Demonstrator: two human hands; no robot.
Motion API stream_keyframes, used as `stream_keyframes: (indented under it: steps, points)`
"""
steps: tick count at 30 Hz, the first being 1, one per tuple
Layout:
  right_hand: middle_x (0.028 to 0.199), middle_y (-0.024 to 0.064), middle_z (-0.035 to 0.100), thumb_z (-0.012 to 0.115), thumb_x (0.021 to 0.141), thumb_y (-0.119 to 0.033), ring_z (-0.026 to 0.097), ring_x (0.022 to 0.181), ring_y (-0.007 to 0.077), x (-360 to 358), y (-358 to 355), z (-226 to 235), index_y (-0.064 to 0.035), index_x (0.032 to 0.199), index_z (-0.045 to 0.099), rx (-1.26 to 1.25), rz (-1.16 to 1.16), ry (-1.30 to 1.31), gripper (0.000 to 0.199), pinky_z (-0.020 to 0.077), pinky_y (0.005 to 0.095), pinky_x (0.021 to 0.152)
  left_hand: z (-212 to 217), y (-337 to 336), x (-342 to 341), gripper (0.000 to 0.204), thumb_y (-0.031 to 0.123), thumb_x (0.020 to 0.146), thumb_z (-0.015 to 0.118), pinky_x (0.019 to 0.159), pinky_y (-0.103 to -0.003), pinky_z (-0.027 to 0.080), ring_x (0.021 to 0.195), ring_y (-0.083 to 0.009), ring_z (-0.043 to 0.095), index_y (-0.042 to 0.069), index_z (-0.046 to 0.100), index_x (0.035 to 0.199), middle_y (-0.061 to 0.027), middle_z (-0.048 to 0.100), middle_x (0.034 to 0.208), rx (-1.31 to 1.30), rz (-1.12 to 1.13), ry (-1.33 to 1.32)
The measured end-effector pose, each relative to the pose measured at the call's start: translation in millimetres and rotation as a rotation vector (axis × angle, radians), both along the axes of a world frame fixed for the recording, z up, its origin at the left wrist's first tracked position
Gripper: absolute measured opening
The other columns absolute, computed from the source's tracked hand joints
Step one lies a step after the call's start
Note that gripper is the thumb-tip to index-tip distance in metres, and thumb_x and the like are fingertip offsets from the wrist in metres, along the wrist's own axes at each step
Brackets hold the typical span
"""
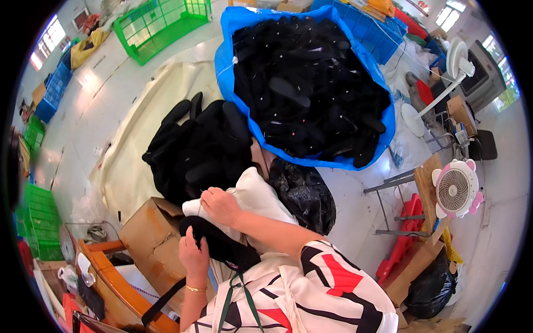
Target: The person is seated on the floor in a workshop environment, sewing a black slipper using a needle and thread. They repeatedly pull the thread through the slipper sole and upper, then place the finished slipper into a blue bin and pick up another one to continue the process.
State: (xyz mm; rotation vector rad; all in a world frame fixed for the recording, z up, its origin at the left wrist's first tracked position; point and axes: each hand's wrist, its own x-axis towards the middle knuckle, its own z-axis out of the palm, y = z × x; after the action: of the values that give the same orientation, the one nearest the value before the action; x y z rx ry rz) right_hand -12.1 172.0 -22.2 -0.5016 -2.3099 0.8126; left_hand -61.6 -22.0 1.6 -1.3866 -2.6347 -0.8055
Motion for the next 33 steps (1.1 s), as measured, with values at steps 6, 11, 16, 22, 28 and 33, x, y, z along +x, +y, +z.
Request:
stream_keyframes:
  steps: [6, 11, 16, 22, 28, 33]
  points:
    - [0.082, -0.0005, 0.055, 0.047, 0.106, -0.017, 0.053, 0.075, 0.0096, -28.1, -60.2, 6.9, -0.0052, 0.092, 0.054, -1.365, 0.401, 0.412, 0.019, 0.0462, 0.0252, 0.074, -29.6, -3.3, 0.0, 0.047, 0.005, 0.08, 0.074, 0.063, -0.03, 0.047, 0.07, -0.0196, 0.051, 0.001, 0.059, 0.125, -0.0063, 0.051, 0.082, 0.221, 0.185, -0.44]
    - [0.079, -0.0009, 0.053, 0.047, 0.102, -0.014, 0.049, 0.072, 0.0076, -15.5, -73.5, 36.6, -0.0061, 0.085, 0.054, -1.483, 0.263, 0.184, 0.02, 0.0424, 0.023, 0.069, -41.3, -6.3, -7.7, 0.03, 0.006, 0.083, 0.07, 0.068, -0.038, 0.05, 0.074, -0.0284, 0.057, 0.004, 0.062, 0.112, -0.0098, 0.055, 0.083, 0.204, 0.083, -0.181]
    - [0.078, -0.0023, 0.049, 0.045, 0.1, -0.011, 0.045, 0.07, 0.0061, 12.5, -73.6, 74.1, -0.0068, 0.082, 0.051, -1.298, 0.235, 0.259, 0.019, 0.0381, 0.0224, 0.063, -23.4, 8.4, -21.6, 0.025, 0.007, 0.078, 0.069, 0.07, -0.041, 0.052, 0.085, -0.0324, 0.061, 0.009, 0.065, 0.102, -0.0099, 0.063, 0.092, 0.134, -0.058, -0.062]
    - [0.077, -0.0013, 0.047, 0.041, 0.101, -0.009, 0.042, 0.068, 0.0076, 40.6, -54.9, 99.5, -0.008, 0.081, 0.047, -1.168, 0.366, 0.36, 0.021, 0.0376, 0.0227, 0.063, 5.0, 39.3, -31.6, 0.03, 0.007, 0.078, 0.069, 0.078, -0.036, 0.056, 0.093, -0.0283, 0.067, 0.009, 0.068, 0.108, -0.0089, 0.068, 0.102, 0.227, -0.292, 0.079]
    - [0.078, -0.0004, 0.048, 0.041, 0.102, -0.011, 0.044, 0.068, 0.0086, 95.5, -54.2, 86.8, -0.0076, 0.083, 0.049, -1.171, 0.257, 0.457, 0.021, 0.0401, 0.0232, 0.067, 13.4, 57.6, -11.6, 0.04, 0.008, 0.077, 0.07, 0.076, -0.036, 0.056, 0.092, -0.0257, 0.067, 0.009, 0.063, 0.116, -0.0089, 0.068, 0.103, 0.17, -0.574, 0.069]
    - [0.074, -0.0002, 0.046, 0.044, 0.102, -0.012, 0.042, 0.064, 0.0085, 133.6, -61.7, 60.3, -0.0079, 0.082, 0.05, -1.281, 0.152, 0.494, 0.021, 0.0408, 0.0251, 0.068, -16.2, 49.2, 18.2, 0.043, 0.007, 0.075, 0.07, 0.077, -0.036, 0.056, 0.092, -0.0267, 0.067, 0.008, 0.062, 0.118, -0.0071, 0.067, 0.1, 0.037, -0.664, 0.094]
